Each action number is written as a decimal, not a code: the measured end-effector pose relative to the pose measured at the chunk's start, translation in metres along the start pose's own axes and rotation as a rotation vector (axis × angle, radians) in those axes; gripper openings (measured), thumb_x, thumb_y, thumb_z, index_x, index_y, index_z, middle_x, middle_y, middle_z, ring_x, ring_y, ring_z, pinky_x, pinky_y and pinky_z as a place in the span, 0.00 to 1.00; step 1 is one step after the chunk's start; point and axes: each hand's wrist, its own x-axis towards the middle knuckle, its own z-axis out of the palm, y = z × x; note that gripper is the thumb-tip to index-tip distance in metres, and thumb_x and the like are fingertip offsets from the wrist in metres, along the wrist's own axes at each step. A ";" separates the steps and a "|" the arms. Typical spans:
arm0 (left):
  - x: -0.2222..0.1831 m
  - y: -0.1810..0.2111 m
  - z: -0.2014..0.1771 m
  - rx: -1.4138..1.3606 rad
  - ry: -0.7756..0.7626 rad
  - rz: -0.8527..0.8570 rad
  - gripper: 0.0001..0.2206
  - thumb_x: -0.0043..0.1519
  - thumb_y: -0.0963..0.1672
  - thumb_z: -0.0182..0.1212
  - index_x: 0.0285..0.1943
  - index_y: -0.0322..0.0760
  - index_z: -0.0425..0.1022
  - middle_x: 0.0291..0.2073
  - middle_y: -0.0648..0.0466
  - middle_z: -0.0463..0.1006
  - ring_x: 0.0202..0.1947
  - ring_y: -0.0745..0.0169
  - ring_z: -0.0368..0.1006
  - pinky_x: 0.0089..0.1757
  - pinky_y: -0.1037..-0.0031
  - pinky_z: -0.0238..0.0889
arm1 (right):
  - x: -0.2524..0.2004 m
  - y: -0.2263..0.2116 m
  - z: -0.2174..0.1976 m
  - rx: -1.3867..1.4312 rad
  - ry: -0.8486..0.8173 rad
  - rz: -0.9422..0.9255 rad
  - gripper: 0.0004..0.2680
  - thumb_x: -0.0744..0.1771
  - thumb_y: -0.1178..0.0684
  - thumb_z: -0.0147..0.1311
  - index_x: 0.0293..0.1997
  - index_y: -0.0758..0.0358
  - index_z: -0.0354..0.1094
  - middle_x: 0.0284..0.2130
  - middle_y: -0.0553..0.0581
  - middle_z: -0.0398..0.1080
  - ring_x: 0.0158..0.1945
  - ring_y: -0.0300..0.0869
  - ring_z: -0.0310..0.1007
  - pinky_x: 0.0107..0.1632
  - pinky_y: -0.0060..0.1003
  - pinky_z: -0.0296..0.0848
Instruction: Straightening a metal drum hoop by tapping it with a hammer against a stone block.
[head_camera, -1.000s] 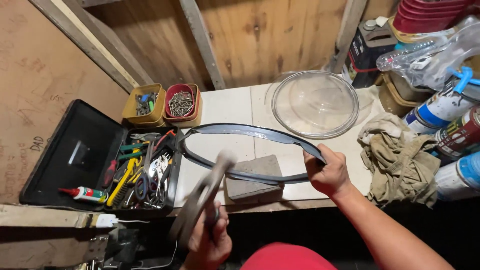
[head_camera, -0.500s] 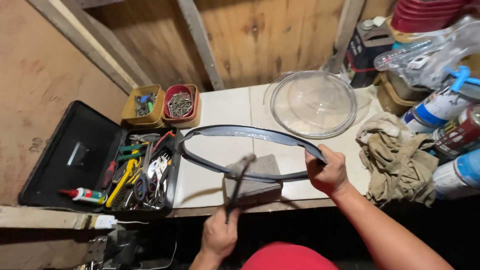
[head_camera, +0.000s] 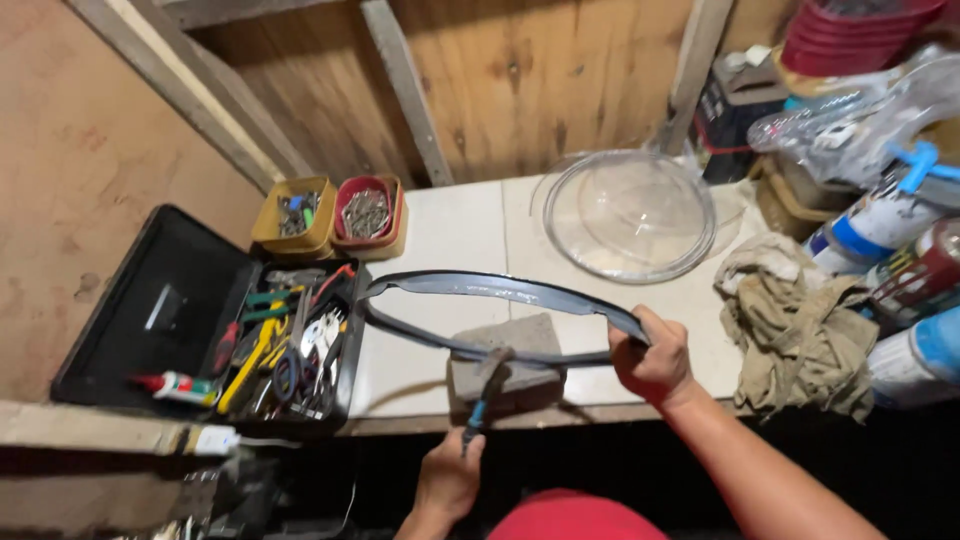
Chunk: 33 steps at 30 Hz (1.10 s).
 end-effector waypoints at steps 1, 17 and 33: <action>-0.004 -0.016 0.003 -0.029 0.082 0.020 0.18 0.64 0.58 0.48 0.50 0.52 0.75 0.40 0.43 0.83 0.44 0.29 0.76 0.44 0.47 0.65 | -0.001 -0.001 -0.001 0.009 0.015 -0.019 0.11 0.67 0.57 0.43 0.22 0.60 0.52 0.15 0.51 0.53 0.14 0.44 0.52 0.21 0.40 0.57; 0.077 -0.103 0.015 0.059 0.470 -0.058 0.18 0.63 0.49 0.57 0.59 0.38 0.69 0.50 0.40 0.74 0.47 0.29 0.75 0.49 0.45 0.68 | -0.003 -0.024 0.005 -0.033 0.025 -0.092 0.11 0.66 0.51 0.53 0.23 0.60 0.59 0.15 0.51 0.54 0.15 0.42 0.56 0.22 0.38 0.55; 0.028 0.005 -0.215 -1.567 -0.263 0.050 0.30 0.61 0.56 0.58 0.57 0.24 0.75 0.34 0.47 0.79 0.23 0.61 0.73 0.26 0.68 0.68 | 0.035 -0.072 -0.008 0.061 0.035 -0.629 0.14 0.64 0.60 0.56 0.19 0.63 0.52 0.15 0.57 0.52 0.16 0.47 0.47 0.23 0.39 0.50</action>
